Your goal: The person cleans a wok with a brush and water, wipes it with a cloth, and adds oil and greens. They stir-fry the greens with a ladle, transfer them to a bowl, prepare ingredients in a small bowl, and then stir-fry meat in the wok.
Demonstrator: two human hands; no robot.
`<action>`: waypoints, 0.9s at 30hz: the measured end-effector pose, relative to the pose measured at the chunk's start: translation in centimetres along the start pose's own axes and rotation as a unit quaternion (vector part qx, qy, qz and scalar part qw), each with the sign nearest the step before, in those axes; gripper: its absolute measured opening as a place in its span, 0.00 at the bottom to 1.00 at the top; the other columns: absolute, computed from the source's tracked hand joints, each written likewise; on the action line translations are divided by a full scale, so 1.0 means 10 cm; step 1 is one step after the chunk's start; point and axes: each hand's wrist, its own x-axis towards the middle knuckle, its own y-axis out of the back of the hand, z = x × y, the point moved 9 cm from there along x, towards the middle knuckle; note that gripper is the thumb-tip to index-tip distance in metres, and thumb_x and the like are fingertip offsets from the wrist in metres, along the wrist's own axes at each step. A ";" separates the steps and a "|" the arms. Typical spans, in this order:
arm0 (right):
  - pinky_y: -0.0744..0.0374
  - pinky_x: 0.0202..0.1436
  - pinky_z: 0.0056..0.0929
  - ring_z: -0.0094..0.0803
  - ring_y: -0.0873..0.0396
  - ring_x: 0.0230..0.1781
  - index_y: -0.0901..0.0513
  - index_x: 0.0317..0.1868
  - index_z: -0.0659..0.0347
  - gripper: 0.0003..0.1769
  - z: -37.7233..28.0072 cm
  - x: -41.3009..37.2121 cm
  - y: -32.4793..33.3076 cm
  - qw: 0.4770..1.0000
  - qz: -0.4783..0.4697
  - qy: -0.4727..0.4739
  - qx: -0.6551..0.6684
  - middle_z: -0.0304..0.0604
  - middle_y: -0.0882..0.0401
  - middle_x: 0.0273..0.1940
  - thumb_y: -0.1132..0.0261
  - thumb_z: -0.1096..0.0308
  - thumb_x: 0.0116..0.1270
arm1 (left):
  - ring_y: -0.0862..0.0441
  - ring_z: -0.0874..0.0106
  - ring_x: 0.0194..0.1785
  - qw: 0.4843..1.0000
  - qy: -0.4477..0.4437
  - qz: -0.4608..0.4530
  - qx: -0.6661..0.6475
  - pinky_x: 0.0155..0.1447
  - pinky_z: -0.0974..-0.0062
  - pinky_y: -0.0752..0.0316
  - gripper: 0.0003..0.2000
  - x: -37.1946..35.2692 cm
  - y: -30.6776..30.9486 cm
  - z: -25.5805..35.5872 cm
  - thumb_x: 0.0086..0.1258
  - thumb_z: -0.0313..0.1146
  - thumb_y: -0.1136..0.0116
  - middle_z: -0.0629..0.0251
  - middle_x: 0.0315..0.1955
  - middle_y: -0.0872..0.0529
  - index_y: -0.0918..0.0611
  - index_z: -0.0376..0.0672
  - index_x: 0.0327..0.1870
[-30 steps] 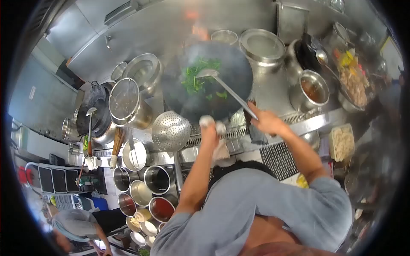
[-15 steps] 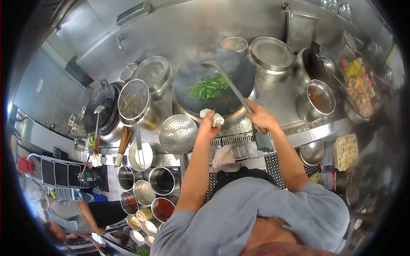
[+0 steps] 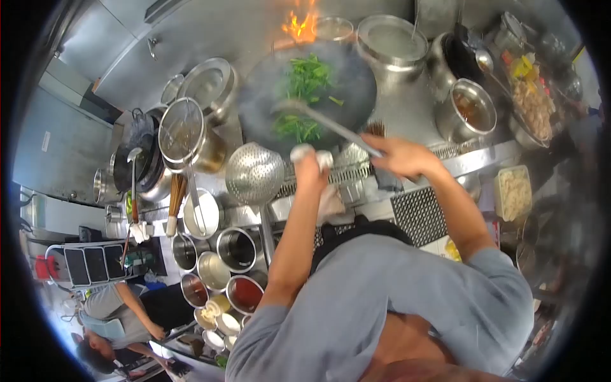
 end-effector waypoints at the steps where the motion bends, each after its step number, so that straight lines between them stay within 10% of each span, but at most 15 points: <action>1: 0.26 0.20 0.28 0.27 0.27 0.14 0.42 0.73 0.56 0.37 0.01 -0.16 0.13 1.000 0.008 0.004 -0.005 0.44 0.22 0.23 0.42 0.65 0.63 | 0.19 0.70 0.38 0.953 0.192 0.056 -0.226 0.26 0.74 0.27 0.08 -0.44 -0.05 0.00 0.69 0.33 0.50 0.59 0.41 0.19 0.24 0.43 0.46; 6: 0.29 0.16 0.28 0.25 0.30 0.11 0.40 0.72 0.51 0.35 0.24 0.01 0.20 0.999 0.006 -0.031 0.011 0.41 0.23 0.21 0.42 0.63 0.64 | 0.21 0.70 0.37 0.997 -0.042 -0.019 -0.060 0.29 0.76 0.27 0.10 0.08 0.03 0.13 0.70 0.35 0.49 0.62 0.37 0.20 0.26 0.40 0.47; 7: 0.29 0.16 0.29 0.26 0.30 0.10 0.40 0.72 0.54 0.35 0.23 0.19 0.19 0.998 0.061 -0.015 0.007 0.41 0.23 0.22 0.42 0.64 0.63 | 0.22 0.71 0.37 0.952 0.155 -0.020 -0.262 0.30 0.75 0.27 0.09 0.16 -0.08 -0.22 0.70 0.35 0.49 0.63 0.35 0.21 0.26 0.40 0.45; 11: 0.28 0.17 0.28 0.26 0.29 0.11 0.41 0.72 0.56 0.36 0.09 -0.23 0.34 0.996 0.062 -0.044 -0.041 0.42 0.22 0.23 0.42 0.65 0.63 | 0.22 0.71 0.33 0.968 0.176 0.033 -0.178 0.30 0.73 0.27 0.07 -0.81 0.00 0.03 0.69 0.33 0.51 0.65 0.34 0.21 0.27 0.44 0.45; 17: 0.27 0.17 0.29 0.30 0.28 0.10 0.42 0.72 0.57 0.36 0.02 -0.08 0.10 0.996 -0.008 -0.044 -0.077 0.45 0.20 0.23 0.44 0.66 0.64 | 0.22 0.71 0.31 0.957 0.159 -0.048 -0.240 0.27 0.76 0.29 0.04 0.19 -0.06 -0.23 0.69 0.32 0.51 0.63 0.33 0.22 0.25 0.42 0.39; 20: 0.23 0.21 0.35 0.39 0.24 0.14 0.45 0.73 0.58 0.36 0.01 0.10 0.07 0.986 0.054 -0.066 -0.146 0.51 0.18 0.26 0.46 0.67 0.64 | 0.21 0.70 0.32 0.963 0.173 0.023 -0.206 0.25 0.75 0.30 0.07 -0.42 -0.02 -0.34 0.68 0.29 0.53 0.63 0.35 0.21 0.27 0.45 0.45; 23: 0.22 0.25 0.39 0.40 0.21 0.17 0.46 0.72 0.59 0.35 0.08 -0.20 0.19 0.984 0.005 0.050 -0.174 0.54 0.19 0.27 0.46 0.67 0.65 | 0.20 0.70 0.34 0.967 0.205 -0.005 -0.153 0.24 0.74 0.31 0.09 -1.01 -0.01 0.25 0.69 0.26 0.56 0.65 0.35 0.21 0.28 0.47 0.48; 27: 0.21 0.31 0.42 0.44 0.20 0.21 0.45 0.72 0.60 0.36 -0.05 -0.22 0.21 0.987 -0.065 -0.058 -0.138 0.57 0.19 0.29 0.45 0.66 0.64 | 0.23 0.73 0.29 0.960 0.149 -0.091 -0.219 0.23 0.76 0.33 0.04 0.00 -0.04 0.01 0.68 0.31 0.51 0.63 0.31 0.21 0.25 0.42 0.35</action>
